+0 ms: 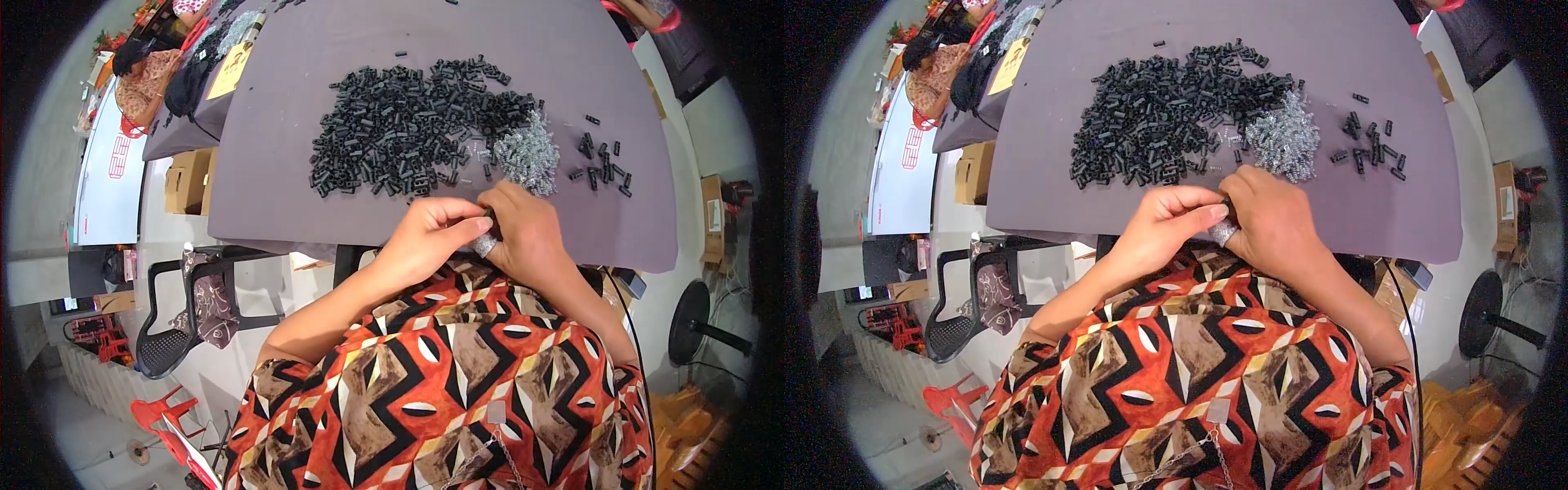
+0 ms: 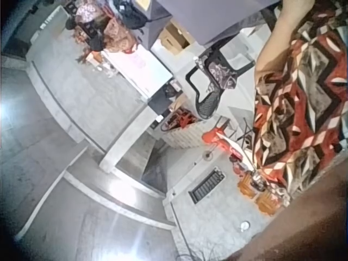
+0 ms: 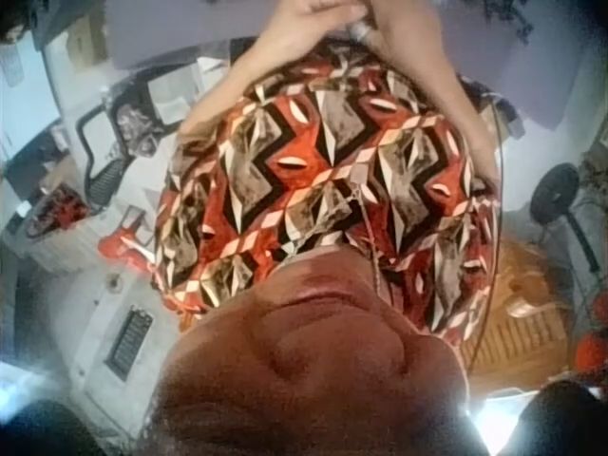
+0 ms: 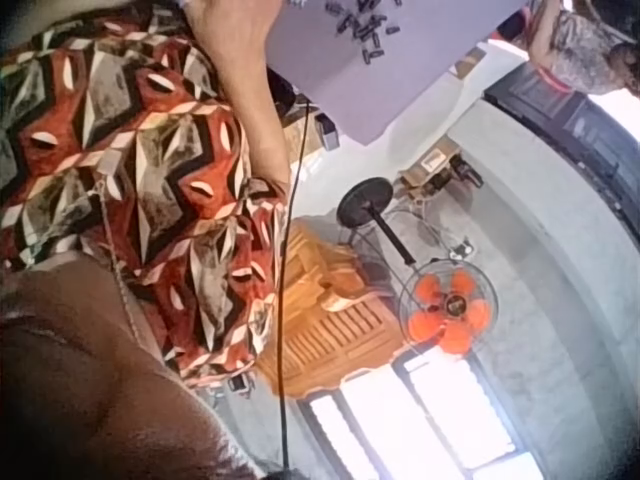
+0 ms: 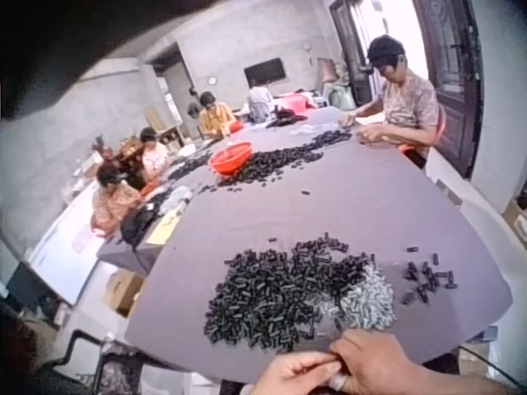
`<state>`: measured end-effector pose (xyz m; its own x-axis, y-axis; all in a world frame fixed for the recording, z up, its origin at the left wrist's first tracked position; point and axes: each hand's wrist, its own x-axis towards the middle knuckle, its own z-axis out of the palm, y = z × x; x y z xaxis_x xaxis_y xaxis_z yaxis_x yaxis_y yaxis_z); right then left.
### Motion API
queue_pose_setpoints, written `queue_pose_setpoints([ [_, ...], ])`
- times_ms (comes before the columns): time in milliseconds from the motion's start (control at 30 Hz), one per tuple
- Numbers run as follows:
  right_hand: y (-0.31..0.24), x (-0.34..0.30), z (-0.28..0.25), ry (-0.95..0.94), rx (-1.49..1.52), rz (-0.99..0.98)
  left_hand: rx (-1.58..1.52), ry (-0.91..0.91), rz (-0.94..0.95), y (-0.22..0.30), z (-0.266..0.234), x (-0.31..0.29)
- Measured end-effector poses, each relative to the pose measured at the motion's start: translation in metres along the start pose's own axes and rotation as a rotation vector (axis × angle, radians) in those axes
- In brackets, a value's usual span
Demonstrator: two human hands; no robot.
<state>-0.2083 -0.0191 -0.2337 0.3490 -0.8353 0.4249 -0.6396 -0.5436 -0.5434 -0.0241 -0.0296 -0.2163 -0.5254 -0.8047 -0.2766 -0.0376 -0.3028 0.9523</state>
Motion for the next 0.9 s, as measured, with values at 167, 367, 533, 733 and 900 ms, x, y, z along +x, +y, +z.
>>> queue_pose_setpoints([
  [167,0.002,-0.002,0.004,-0.017,-0.012,-0.053,-0.146,0.001,0.010,-0.013,0.001,-0.002],
  [367,0.006,-0.009,0.006,-0.069,-0.041,-0.040,-0.203,0.035,-0.070,-0.025,0.004,0.000],
  [533,0.010,-0.005,-0.011,-0.016,-0.012,0.139,-0.144,0.035,0.042,-0.016,0.007,0.008],
  [733,0.070,0.012,-0.062,0.093,-0.244,0.528,0.828,0.263,0.503,-0.005,-0.006,0.033],
  [900,0.090,0.015,-0.072,0.133,-0.340,0.607,1.208,0.212,0.703,-0.005,-0.009,0.068],
])
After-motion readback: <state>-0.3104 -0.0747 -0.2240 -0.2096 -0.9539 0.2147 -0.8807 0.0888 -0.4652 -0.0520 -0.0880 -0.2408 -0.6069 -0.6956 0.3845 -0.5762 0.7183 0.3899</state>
